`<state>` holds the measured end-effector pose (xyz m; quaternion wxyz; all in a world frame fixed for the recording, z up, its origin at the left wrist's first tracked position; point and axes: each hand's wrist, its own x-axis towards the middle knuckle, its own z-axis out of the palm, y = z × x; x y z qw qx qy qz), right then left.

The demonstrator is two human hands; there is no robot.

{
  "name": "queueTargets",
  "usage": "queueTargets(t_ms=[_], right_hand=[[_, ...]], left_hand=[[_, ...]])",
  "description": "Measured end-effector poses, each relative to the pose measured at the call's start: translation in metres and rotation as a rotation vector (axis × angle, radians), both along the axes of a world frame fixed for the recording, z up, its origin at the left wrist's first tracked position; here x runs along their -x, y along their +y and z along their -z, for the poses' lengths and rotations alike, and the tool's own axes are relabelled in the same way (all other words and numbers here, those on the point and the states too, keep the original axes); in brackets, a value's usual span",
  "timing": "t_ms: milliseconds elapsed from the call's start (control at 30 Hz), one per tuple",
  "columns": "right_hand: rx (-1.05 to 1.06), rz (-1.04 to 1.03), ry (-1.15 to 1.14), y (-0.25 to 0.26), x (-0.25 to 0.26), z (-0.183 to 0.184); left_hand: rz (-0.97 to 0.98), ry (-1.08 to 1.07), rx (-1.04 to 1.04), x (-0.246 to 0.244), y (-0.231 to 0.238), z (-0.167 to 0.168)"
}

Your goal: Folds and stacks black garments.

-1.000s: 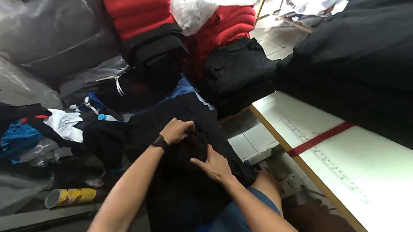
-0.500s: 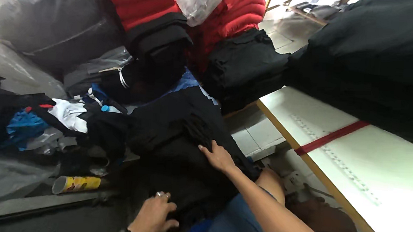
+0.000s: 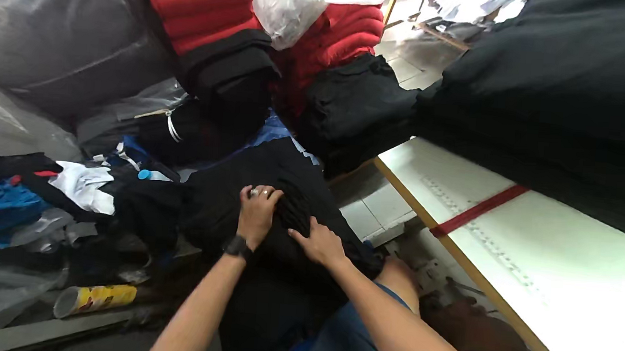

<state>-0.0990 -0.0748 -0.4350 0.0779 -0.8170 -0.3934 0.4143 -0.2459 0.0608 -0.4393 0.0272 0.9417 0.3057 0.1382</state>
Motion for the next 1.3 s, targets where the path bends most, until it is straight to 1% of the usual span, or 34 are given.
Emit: queueTargets(t_ms=[33,67,100,133,200,233,267,333,367,433,500,533,567,600,633,700,733,800,833,867,900,933,967,1000,1033,1067,1133,1200,1267,1300], right_hand=[[0.014,-0.004,0.008,0.003,-0.001,0.000],[0.024,-0.008,0.017,0.004,-0.003,0.000],[0.030,-0.012,0.024,0.005,-0.003,0.000],[0.030,-0.010,0.033,0.005,-0.004,0.000],[0.028,-0.012,0.046,0.003,-0.003,-0.001],[0.019,-0.014,0.047,0.001,-0.002,-0.002],[0.006,-0.013,0.047,-0.001,-0.002,-0.003],[-0.027,-0.002,0.047,-0.008,0.001,-0.003],[-0.050,0.009,0.049,-0.011,0.003,-0.003],[-0.128,0.049,0.060,-0.016,0.006,-0.006],[-0.233,0.101,0.067,-0.021,0.012,-0.011],[-0.280,0.114,0.056,-0.022,0.016,-0.016],[-0.304,0.099,0.040,-0.024,0.021,-0.020],[-0.306,0.063,0.011,-0.023,0.025,-0.023],[-0.282,0.018,-0.029,-0.021,0.029,-0.023],[-0.186,-0.036,-0.100,-0.014,0.029,-0.014],[-0.137,-0.029,-0.101,-0.009,0.026,-0.009],[-0.083,0.007,-0.097,0.002,0.022,-0.006],[-0.067,0.021,-0.093,0.006,0.021,-0.006],[-0.047,0.027,-0.081,0.009,0.019,-0.006],[-0.032,0.027,-0.070,0.011,0.017,-0.007],[-0.022,0.023,-0.066,0.013,0.016,-0.008],[-0.019,0.025,-0.057,0.014,0.015,-0.008],[-0.016,0.024,-0.047,0.015,0.015,-0.008],[-0.014,0.021,-0.038,0.014,0.016,-0.008],[-0.020,0.016,-0.033,0.013,0.016,-0.007],[-0.054,0.009,-0.033,0.008,0.015,-0.007],[-0.082,-0.012,-0.046,0.000,0.017,-0.005],[-0.101,-0.024,-0.054,-0.002,0.020,-0.005],[-0.106,-0.025,-0.055,-0.003,0.020,-0.005]], left_hand=[[-0.017,-0.109,-0.098,0.010,-0.025,0.003],[0.003,-0.182,-0.109,0.023,-0.056,0.004],[0.044,-0.199,-0.022,0.040,-0.090,0.005],[0.078,-0.122,0.120,0.061,-0.123,0.007],[0.074,0.191,0.422,0.106,-0.169,0.017],[0.053,0.279,0.507,0.126,-0.181,0.023],[0.033,0.342,0.547,0.143,-0.185,0.023],[0.031,0.419,0.600,0.161,-0.179,0.006],[0.059,0.430,0.612,0.161,-0.167,-0.009],[0.116,0.464,0.655,0.136,-0.126,-0.053],[0.191,0.435,0.624,0.102,-0.078,-0.097],[0.218,0.412,0.598,0.084,-0.054,-0.112],[0.241,0.393,0.573,0.066,-0.031,-0.120],[0.251,0.384,0.550,0.047,-0.010,-0.119],[0.253,0.378,0.530,0.030,0.007,-0.110],[0.210,0.336,0.458,0.004,0.029,-0.073],[0.154,0.290,0.383,-0.004,0.031,-0.051],[0.021,0.097,0.120,-0.006,0.013,-0.017],[-0.018,-0.035,-0.008,-0.003,-0.006,-0.007],[-0.016,-0.148,-0.073,0.003,-0.030,-0.002],[0.021,-0.222,-0.060,0.014,-0.059,0.001],[0.073,-0.229,0.019,0.030,-0.091,0.003],[0.113,-0.145,0.126,0.051,-0.121,0.007],[0.124,0.028,0.248,0.074,-0.147,0.013],[0.104,0.212,0.390,0.096,-0.166,0.019],[0.073,0.320,0.491,0.116,-0.177,0.023],[0.031,0.422,0.588,0.145,-0.179,0.016],[0.039,0.548,0.664,0.158,-0.172,-0.006],[0.078,0.638,0.685,0.149,-0.150,-0.035],[0.102,0.648,0.688,0.138,-0.137,-0.054]])
